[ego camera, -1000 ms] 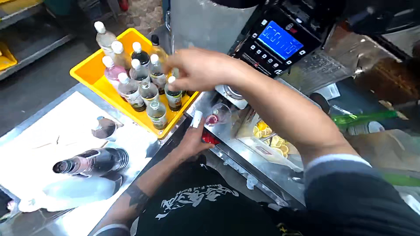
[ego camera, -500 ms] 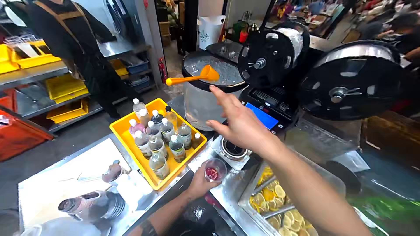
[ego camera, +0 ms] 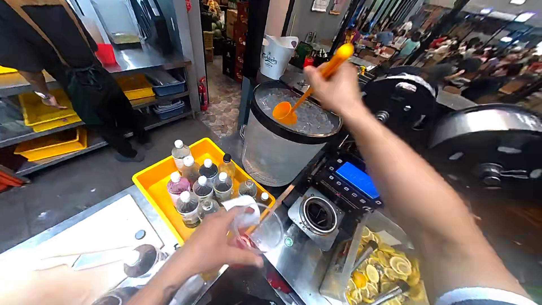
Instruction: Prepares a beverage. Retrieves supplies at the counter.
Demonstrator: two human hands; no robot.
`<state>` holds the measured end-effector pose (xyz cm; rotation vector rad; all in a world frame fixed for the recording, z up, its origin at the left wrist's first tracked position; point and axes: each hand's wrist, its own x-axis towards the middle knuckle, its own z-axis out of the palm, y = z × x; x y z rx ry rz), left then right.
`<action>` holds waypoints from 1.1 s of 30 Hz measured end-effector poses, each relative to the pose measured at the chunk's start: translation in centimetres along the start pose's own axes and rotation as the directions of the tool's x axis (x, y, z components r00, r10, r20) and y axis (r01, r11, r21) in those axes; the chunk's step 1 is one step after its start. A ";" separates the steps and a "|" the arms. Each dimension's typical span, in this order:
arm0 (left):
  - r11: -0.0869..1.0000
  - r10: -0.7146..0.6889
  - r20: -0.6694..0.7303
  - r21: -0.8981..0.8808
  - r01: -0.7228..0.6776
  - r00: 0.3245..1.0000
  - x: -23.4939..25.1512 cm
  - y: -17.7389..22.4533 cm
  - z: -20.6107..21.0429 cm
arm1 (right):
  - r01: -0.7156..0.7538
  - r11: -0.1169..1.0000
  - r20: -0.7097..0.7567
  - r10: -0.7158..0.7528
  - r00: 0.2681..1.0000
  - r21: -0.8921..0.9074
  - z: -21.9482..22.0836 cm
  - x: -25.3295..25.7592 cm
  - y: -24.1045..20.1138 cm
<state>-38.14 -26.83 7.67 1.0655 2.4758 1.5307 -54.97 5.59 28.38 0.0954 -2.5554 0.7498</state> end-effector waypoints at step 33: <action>0.854 -0.329 -0.303 0.310 0.418 0.895 25.0 -0.3 -4.1 | -0.249 0.804 -0.048 0.325 0.945 0.540 -4.8 -1.7 -3.4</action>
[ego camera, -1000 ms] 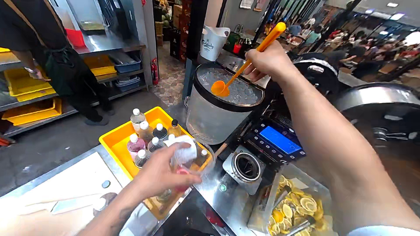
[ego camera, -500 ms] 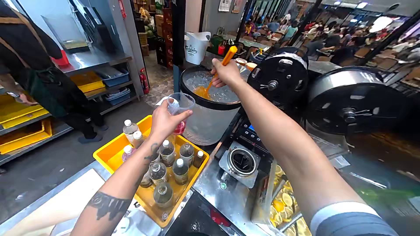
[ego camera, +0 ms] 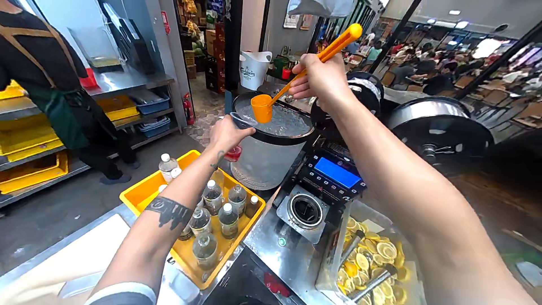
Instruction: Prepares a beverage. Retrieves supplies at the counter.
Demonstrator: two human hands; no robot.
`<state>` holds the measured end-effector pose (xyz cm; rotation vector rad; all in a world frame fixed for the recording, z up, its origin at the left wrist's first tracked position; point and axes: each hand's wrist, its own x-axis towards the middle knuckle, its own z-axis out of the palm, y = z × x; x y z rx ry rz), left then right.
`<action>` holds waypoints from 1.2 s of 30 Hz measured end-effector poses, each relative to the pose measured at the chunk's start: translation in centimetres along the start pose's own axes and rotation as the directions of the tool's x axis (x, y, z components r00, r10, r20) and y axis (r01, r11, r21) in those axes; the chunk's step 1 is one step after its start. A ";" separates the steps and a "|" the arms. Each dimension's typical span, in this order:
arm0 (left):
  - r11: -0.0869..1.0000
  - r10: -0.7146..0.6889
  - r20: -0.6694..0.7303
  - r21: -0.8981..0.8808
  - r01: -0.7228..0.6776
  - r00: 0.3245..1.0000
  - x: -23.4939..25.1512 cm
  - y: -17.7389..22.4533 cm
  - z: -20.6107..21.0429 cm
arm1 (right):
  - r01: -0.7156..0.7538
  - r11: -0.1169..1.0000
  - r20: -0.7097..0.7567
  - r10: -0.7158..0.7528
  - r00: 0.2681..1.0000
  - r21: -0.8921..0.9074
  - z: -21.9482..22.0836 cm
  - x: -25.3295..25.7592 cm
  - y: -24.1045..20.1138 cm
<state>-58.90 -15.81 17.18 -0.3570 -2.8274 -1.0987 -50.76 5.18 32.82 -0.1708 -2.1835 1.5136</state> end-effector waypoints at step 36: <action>0.875 0.118 -0.042 -0.468 -0.124 0.992 1.4 -2.5 -2.9 | 0.478 0.717 0.271 -0.393 0.878 -0.507 -4.0 -3.8 -1.8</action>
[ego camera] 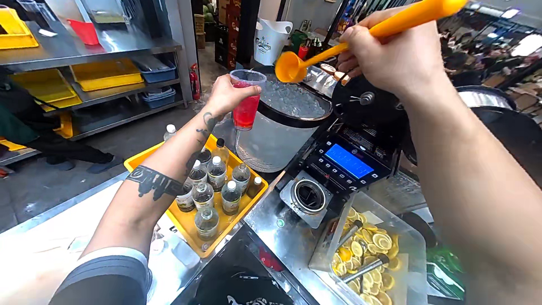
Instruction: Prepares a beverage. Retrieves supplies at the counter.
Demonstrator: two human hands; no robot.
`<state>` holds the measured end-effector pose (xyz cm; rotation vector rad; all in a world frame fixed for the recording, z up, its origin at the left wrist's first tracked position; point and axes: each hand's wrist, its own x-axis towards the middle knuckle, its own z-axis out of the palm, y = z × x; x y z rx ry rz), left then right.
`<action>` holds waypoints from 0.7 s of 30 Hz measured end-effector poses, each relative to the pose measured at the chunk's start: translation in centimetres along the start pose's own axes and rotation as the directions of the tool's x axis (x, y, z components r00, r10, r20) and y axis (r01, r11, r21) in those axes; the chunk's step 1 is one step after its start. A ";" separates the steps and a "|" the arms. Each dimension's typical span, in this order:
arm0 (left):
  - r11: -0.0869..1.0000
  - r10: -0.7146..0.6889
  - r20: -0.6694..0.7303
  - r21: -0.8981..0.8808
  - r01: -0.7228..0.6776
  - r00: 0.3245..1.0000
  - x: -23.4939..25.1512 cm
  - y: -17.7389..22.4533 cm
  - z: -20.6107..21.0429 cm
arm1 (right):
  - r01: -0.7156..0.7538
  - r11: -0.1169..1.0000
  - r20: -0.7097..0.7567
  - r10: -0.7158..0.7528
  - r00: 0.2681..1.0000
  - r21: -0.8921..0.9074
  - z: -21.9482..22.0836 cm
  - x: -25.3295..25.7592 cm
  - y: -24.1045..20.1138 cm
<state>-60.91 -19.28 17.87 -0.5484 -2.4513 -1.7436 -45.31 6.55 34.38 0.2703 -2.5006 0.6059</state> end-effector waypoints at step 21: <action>0.979 0.055 0.004 0.198 -0.054 0.998 -3.7 -1.3 -3.6 | -0.469 0.883 0.189 0.466 0.865 -0.028 12.3 8.2 6.0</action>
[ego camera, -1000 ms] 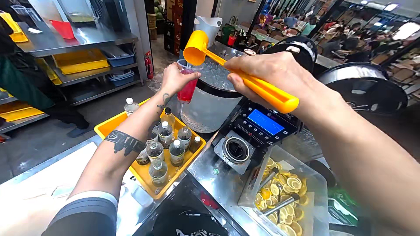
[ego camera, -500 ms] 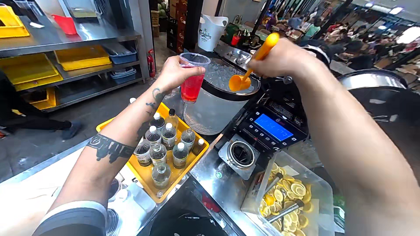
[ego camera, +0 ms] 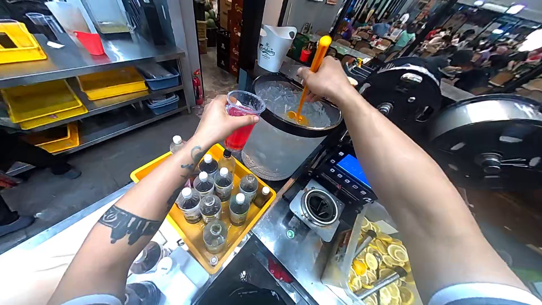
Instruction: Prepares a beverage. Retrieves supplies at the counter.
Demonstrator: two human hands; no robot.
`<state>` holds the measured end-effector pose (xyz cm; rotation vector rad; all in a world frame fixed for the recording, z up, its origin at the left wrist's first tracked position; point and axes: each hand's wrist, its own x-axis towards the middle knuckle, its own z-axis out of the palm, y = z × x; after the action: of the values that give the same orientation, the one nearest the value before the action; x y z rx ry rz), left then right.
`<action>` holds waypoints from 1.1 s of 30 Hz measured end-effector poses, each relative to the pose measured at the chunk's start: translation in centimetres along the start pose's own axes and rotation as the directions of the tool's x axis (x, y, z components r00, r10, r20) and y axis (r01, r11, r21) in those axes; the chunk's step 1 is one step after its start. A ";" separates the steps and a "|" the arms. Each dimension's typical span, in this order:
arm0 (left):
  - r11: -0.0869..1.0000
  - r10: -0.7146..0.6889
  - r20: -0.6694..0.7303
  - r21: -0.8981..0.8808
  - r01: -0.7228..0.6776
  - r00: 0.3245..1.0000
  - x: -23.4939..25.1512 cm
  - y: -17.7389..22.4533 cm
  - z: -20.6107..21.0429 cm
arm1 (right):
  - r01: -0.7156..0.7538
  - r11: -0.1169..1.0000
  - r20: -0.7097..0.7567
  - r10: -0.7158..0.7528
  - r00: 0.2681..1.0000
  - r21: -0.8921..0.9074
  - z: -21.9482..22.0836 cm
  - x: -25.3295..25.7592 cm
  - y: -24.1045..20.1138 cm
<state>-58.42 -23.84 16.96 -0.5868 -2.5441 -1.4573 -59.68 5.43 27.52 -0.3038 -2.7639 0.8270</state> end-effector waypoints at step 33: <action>0.994 -0.102 -0.059 -0.032 0.101 0.993 0.2 1.1 7.4 | 0.791 0.608 -0.004 -0.793 0.609 -0.064 -10.5 -17.7 -2.8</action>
<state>-57.65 -16.97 14.05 -0.4161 -2.5445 -1.5221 -40.20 3.84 34.66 0.8647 -2.4567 0.4720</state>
